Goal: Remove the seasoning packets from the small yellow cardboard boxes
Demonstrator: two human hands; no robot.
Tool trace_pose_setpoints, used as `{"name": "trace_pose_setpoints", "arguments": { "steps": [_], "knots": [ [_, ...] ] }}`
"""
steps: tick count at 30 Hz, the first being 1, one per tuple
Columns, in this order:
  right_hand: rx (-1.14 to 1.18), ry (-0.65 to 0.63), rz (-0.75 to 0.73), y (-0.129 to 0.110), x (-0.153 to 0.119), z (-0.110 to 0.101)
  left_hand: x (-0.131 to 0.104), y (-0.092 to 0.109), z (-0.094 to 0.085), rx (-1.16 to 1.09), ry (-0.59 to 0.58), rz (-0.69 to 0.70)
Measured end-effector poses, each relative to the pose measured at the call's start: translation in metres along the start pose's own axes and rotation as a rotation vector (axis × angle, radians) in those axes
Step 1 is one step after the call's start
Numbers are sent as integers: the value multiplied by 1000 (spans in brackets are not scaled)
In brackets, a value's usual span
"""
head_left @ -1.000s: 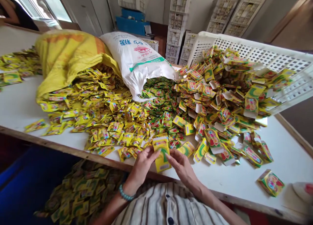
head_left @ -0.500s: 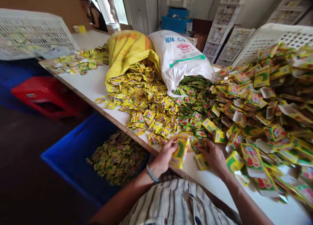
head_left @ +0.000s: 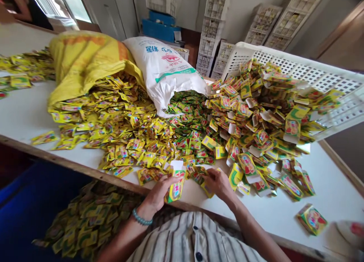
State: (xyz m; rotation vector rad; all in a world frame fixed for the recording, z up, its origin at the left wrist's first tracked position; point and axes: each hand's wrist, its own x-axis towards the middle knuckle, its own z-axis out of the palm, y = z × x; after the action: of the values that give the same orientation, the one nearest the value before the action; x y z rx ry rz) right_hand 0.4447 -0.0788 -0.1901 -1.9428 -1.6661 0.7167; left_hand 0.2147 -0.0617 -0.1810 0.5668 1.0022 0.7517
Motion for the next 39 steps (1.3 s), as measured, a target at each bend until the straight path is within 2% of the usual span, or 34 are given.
{"name": "trace_pose_setpoints", "arguments": {
  "steps": [3, 4, 7, 9, 11, 14, 18, 23, 26, 31, 34, 37, 39],
  "knots": [
    [-250, 216, -109, -8, 0, -8, 1, 1, -2, 68, 33, 62],
    [-293, 242, -154, -11, 1, -9, 2, 1, -3, 111, 36, 91],
    [-388, 106, -210, -21, 4, -2, 5, -3, -5, 262, 44, 157],
    [-430, 12, -181, -24, 5, 8, 7, -6, -6, 339, 91, 199],
    [-398, -26, -148, -22, 4, 16, 8, -8, -7, 399, 146, 244],
    [-192, -29, -63, -15, 1, 16, 9, -10, -10, 452, 161, 268],
    [228, -17, 78, -13, 1, 0, 14, -8, -8, 483, 92, 255],
    [881, 34, 199, -28, 8, -11, 19, -2, 5, 550, -41, 319],
    [1039, -1, 171, -39, 10, -9, 17, 2, 12, 611, -134, 337],
    [1014, -38, 164, -47, 7, -5, 7, 7, 16, 586, -206, 268],
    [931, -117, 149, -46, 7, -11, 2, 8, 16, 511, -232, 218],
    [806, -197, 87, -43, 8, -13, 0, 6, 14, 463, -248, 181],
    [660, -186, 15, -42, 8, -11, 1, 3, 14, 469, -237, 186]
  ]
}}
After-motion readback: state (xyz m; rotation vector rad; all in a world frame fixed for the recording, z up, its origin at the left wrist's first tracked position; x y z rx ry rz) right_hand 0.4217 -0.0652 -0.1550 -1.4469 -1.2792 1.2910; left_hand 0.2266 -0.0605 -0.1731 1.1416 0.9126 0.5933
